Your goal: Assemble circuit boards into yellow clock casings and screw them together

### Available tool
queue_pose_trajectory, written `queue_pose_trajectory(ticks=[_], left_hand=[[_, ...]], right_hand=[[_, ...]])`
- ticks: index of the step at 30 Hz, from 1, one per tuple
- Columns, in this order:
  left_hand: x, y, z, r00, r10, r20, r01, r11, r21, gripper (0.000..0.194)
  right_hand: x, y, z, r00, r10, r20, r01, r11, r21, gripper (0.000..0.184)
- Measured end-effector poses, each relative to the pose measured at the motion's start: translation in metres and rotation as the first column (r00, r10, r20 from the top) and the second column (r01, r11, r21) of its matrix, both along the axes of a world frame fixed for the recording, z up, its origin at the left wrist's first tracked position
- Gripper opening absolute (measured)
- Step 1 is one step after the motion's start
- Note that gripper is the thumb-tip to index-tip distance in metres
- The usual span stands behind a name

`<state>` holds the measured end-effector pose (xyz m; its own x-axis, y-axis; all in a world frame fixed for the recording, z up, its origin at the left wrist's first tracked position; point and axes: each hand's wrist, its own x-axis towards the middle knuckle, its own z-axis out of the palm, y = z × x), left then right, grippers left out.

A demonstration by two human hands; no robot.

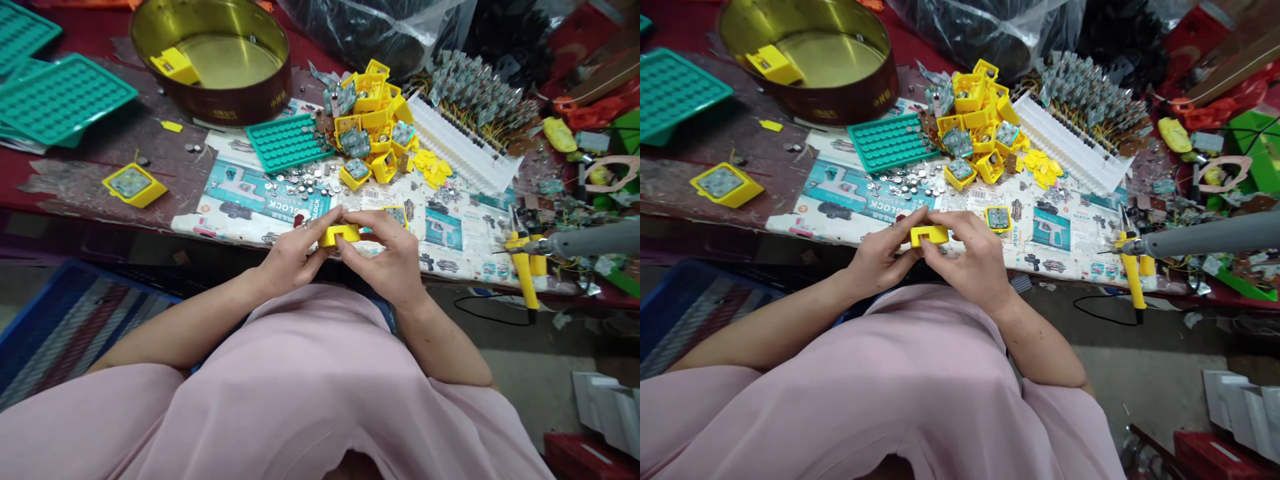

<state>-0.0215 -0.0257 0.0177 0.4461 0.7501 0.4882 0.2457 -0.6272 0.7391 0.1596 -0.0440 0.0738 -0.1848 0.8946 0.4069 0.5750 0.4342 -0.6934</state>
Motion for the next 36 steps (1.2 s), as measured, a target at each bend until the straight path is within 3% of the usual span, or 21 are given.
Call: queue_pose_trajectory(ticks=[7, 9, 13, 15, 17, 19, 20, 22, 23, 24, 25, 30, 33, 36], left_hand=[[0.0, 0.002, 0.003, 0.998, 0.007, -0.063, 0.004, 0.986, 0.17, 0.071], [-0.002, 0.006, 0.003, 1.0, -0.003, -0.031, 0.01, 0.973, 0.231, 0.072], [-0.005, 0.012, -0.003, 0.998, -0.057, -0.026, 0.062, 0.93, 0.362, 0.075], [-0.006, 0.013, -0.006, 0.993, -0.112, -0.028, 0.115, 0.921, 0.372, 0.076], [-0.007, 0.011, -0.007, 0.985, -0.154, 0.071, 0.129, 0.953, 0.275, 0.078], [-0.009, 0.008, -0.004, 0.96, -0.171, 0.222, 0.176, 0.984, -0.004, 0.08], [-0.01, 0.006, -0.002, 0.939, -0.178, 0.293, 0.239, 0.953, -0.187, 0.078], [-0.009, 0.002, 0.004, 0.894, -0.184, 0.409, 0.386, 0.781, -0.491, 0.071], [-0.008, 0.001, 0.007, 0.874, -0.172, 0.454, 0.433, 0.698, -0.57, 0.069], [-0.005, 0.0, 0.009, 0.865, -0.139, 0.482, 0.447, 0.649, -0.615, 0.069], [-0.002, -0.001, 0.01, 0.865, -0.093, 0.493, 0.433, 0.637, -0.638, 0.07], [0.008, -0.001, 0.011, 0.903, 0.033, 0.428, 0.259, 0.752, -0.606, 0.064], [0.004, 0.0, 0.01, 0.918, 0.05, 0.394, 0.226, 0.751, -0.62, 0.063], [-0.002, 0.001, 0.008, 0.92, 0.046, 0.388, 0.233, 0.732, -0.64, 0.064]], right_hand=[[0.001, -0.001, -0.017, 0.995, -0.042, -0.094, 0.046, 0.998, 0.042, 0.03], [0.007, -0.001, -0.021, 0.991, -0.01, -0.134, 0.007, 1.0, -0.029, 0.037], [0.015, -0.001, -0.028, 0.951, 0.063, -0.304, -0.152, 0.949, -0.277, 0.079], [0.014, -0.002, -0.031, 0.923, 0.077, -0.378, -0.213, 0.919, -0.333, 0.077], [0.012, -0.004, -0.034, 0.921, 0.077, -0.383, -0.196, 0.939, -0.283, 0.068], [0.012, -0.006, -0.036, 0.95, 0.09, -0.299, -0.139, 0.979, -0.146, 0.066], [0.013, -0.007, -0.036, 0.968, 0.097, -0.231, -0.114, 0.992, -0.061, 0.068], [0.014, -0.007, -0.035, 0.993, 0.093, -0.067, -0.086, 0.991, 0.104, 0.072], [0.014, -0.007, -0.035, 0.997, 0.08, 0.009, -0.08, 0.981, 0.175, 0.073], [0.013, -0.007, -0.035, 0.995, 0.063, 0.071, -0.078, 0.968, 0.237, 0.073], [0.012, -0.007, -0.035, 0.992, 0.045, 0.118, -0.077, 0.955, 0.286, 0.073], [0.006, -0.01, -0.039, 0.989, 0.079, 0.122, -0.113, 0.947, 0.302, 0.074], [0.008, -0.01, -0.038, 0.993, 0.109, 0.054, -0.118, 0.974, 0.191, 0.071], [0.013, -0.007, -0.034, 0.97, 0.203, -0.132, -0.214, 0.974, -0.08, 0.072]])
